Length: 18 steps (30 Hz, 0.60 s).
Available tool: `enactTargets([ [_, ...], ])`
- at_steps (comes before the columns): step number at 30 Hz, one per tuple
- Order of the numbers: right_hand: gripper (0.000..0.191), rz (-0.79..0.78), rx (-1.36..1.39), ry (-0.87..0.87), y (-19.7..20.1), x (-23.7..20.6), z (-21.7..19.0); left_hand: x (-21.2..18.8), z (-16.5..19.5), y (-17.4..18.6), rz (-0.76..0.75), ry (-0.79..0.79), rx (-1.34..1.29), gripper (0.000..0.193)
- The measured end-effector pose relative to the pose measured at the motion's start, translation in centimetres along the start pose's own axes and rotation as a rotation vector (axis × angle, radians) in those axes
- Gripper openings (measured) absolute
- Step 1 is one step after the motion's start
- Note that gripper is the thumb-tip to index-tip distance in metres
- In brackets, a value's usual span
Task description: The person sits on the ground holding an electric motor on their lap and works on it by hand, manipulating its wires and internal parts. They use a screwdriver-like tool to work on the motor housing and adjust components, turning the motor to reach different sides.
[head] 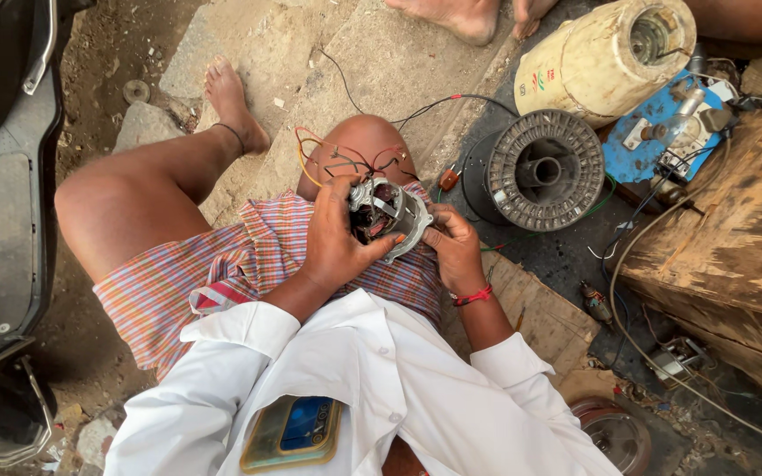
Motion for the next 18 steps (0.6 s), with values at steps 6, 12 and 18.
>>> enactTargets([
  [6, 0.017, -0.033, -0.149, 0.046, -0.7, 0.5, -1.3, 0.3, -0.5, 0.4, 0.003, -0.001, -0.015, 0.093],
  [12, 0.015, -0.066, -0.472, 0.233, -1.4, 0.6, -2.6, 0.4, -0.6, 0.2, 0.011, -0.014, -0.014, 0.094],
  [18, 0.019, -0.075, -0.706, 0.418, -1.9, 0.8, -3.6, 0.3, -0.5, 0.2, 0.016, -0.019, -0.016, 0.093],
])
Point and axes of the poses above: each hand's wrist, its own x-axis towards the middle knuckle, its own y-axis out of the back of the hand, z = x × y, the point moved 1 cm from there along x, towards the middle knuckle, and after that the axes turned 2 degrees about x, right-handed, at the moved point
